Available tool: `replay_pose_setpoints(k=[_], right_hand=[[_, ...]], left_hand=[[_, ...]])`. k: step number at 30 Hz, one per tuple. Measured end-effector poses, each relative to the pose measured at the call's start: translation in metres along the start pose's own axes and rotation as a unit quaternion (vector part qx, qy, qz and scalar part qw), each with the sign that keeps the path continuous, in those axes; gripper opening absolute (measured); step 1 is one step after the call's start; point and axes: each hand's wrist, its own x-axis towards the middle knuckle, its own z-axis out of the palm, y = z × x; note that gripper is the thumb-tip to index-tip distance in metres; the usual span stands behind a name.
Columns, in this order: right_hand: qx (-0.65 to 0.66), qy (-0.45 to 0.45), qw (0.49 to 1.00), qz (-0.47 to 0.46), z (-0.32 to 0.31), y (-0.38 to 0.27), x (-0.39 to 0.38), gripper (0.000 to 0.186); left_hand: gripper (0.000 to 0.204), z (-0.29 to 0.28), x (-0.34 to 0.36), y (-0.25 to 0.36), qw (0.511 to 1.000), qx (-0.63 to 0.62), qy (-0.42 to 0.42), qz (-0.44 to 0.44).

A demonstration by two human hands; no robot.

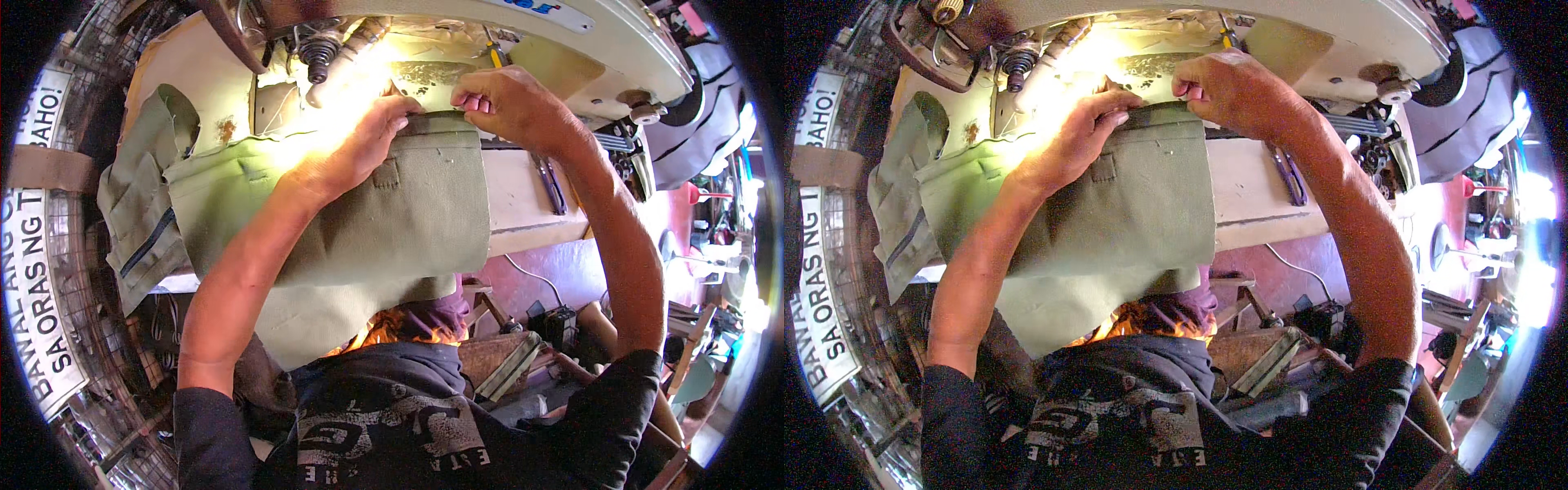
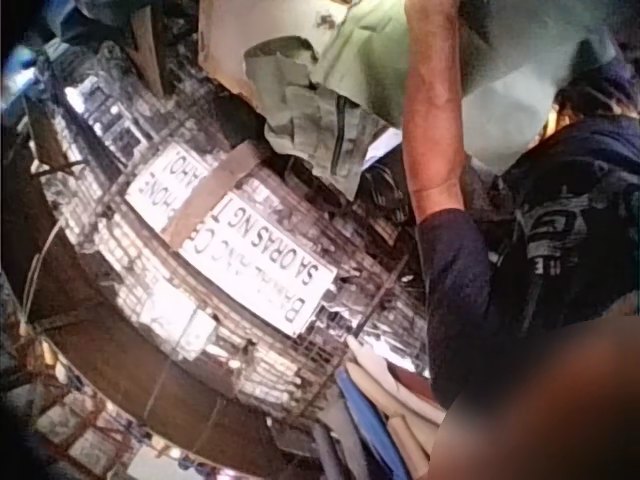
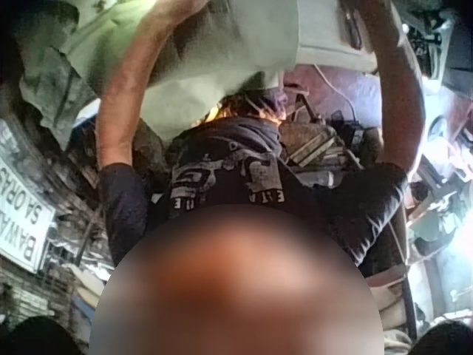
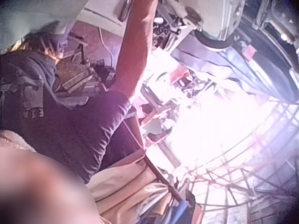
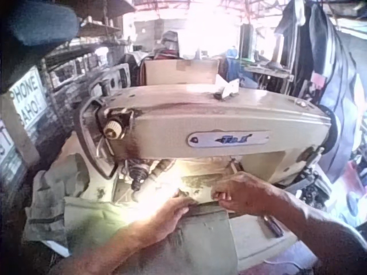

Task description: Sewing components of a fabric bag using an industrial sewing machine.

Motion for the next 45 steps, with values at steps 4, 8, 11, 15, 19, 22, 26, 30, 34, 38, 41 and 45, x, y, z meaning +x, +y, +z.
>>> replay_pose_setpoints(k=[4,8,11,15,19,22,26,30,34,38,41,45], right_hand=[[0.075,-0.071,0.994,0.039,-0.003,0.003,0.013,0.017],[0.108,-0.084,0.990,0.034,-0.004,0.006,0.010,0.015],[0.054,-0.027,0.998,0.005,0.002,0.003,0.004,0.013],[-0.020,0.041,0.996,-0.076,0.010,-0.007,-0.010,0.010],[-0.064,0.049,0.996,-0.043,0.015,-0.016,-0.023,0.018],[-0.156,0.067,0.983,-0.074,0.019,-0.021,-0.027,0.026],[-0.200,0.075,0.973,-0.084,0.024,-0.035,-0.033,0.025],[-0.221,0.072,0.972,-0.021,0.029,-0.052,-0.035,0.028],[-0.220,0.072,0.973,0.023,0.039,-0.067,-0.036,0.039],[-0.228,0.084,0.967,0.072,0.049,-0.070,-0.046,0.046],[-0.199,0.125,0.969,0.078,0.056,-0.065,-0.050,0.049],[-0.169,0.162,0.966,0.106,0.062,-0.064,-0.051,0.048]], left_hand=[[0.025,-0.008,-0.004,-0.004,0.995,0.067,-0.059,-0.042],[0.025,-0.005,-0.006,-0.005,0.996,0.036,-0.051,-0.057],[0.025,-0.005,-0.007,-0.005,0.997,0.052,-0.053,-0.027],[0.030,-0.011,-0.005,-0.002,0.981,0.163,-0.043,0.094],[0.040,-0.014,-0.002,0.013,0.970,0.211,-0.040,0.109],[0.035,-0.021,0.000,0.026,0.961,0.240,-0.088,0.104],[0.028,-0.023,0.001,0.047,0.941,0.306,-0.096,0.105],[0.037,-0.022,-0.001,0.067,0.817,0.536,-0.180,0.113],[0.040,-0.019,-0.003,0.068,0.794,0.575,-0.153,0.126],[0.042,-0.016,-0.015,0.053,0.723,0.660,-0.140,0.148],[0.042,-0.012,-0.022,0.044,0.853,0.504,-0.091,0.099],[0.027,-0.016,-0.020,0.038,0.870,0.465,-0.018,0.163]])
